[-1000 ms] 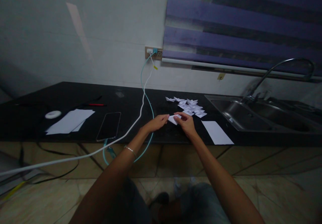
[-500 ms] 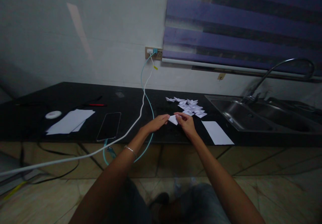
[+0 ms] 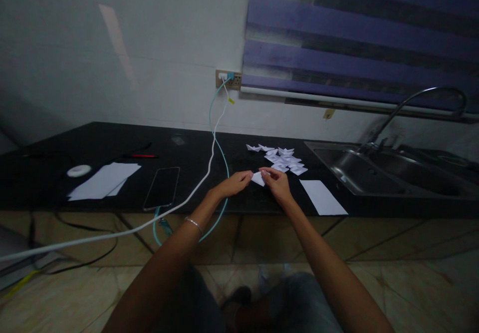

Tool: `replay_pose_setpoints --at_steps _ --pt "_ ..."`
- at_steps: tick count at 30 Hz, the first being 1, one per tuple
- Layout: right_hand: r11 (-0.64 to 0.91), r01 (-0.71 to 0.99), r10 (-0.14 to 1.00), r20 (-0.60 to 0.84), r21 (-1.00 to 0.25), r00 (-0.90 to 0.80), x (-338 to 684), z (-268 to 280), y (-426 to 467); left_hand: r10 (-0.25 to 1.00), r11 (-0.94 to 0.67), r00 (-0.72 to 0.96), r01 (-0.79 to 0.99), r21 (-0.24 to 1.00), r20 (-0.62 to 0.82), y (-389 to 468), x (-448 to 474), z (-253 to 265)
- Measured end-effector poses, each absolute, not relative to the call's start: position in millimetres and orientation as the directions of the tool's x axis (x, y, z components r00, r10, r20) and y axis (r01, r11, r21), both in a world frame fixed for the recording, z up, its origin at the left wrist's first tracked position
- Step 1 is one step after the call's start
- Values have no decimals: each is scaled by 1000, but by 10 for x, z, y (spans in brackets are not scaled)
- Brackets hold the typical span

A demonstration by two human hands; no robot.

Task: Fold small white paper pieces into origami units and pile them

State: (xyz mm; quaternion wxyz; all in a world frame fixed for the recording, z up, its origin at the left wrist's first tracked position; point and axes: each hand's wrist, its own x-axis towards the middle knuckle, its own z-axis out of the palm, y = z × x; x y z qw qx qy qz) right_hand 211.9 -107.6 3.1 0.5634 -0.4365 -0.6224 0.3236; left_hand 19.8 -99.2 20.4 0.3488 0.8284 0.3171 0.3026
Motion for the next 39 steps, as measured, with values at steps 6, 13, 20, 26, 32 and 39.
replay_pose_setpoints --at_steps 6,13,20,26,32,39 --pt "420 203 901 434 -884 25 2128 11 -1069 745 -556 608 340 758 273 -988 200 192" --pt "395 144 916 400 -907 12 2128 20 -1083 729 -583 618 332 742 296 -1018 191 243" --pt "393 151 917 398 -907 1 2130 23 -1079 741 -570 608 347 745 284 -1017 189 236" --pt "382 136 923 384 -914 -11 2121 45 -1094 733 -575 610 321 752 301 -1008 179 215" --pt "415 132 908 403 -900 -110 2102 52 -1126 714 -502 653 228 834 251 -963 165 184" --pt "365 73 924 351 -928 -151 2067 46 -1158 741 -499 631 287 818 230 -945 171 148"
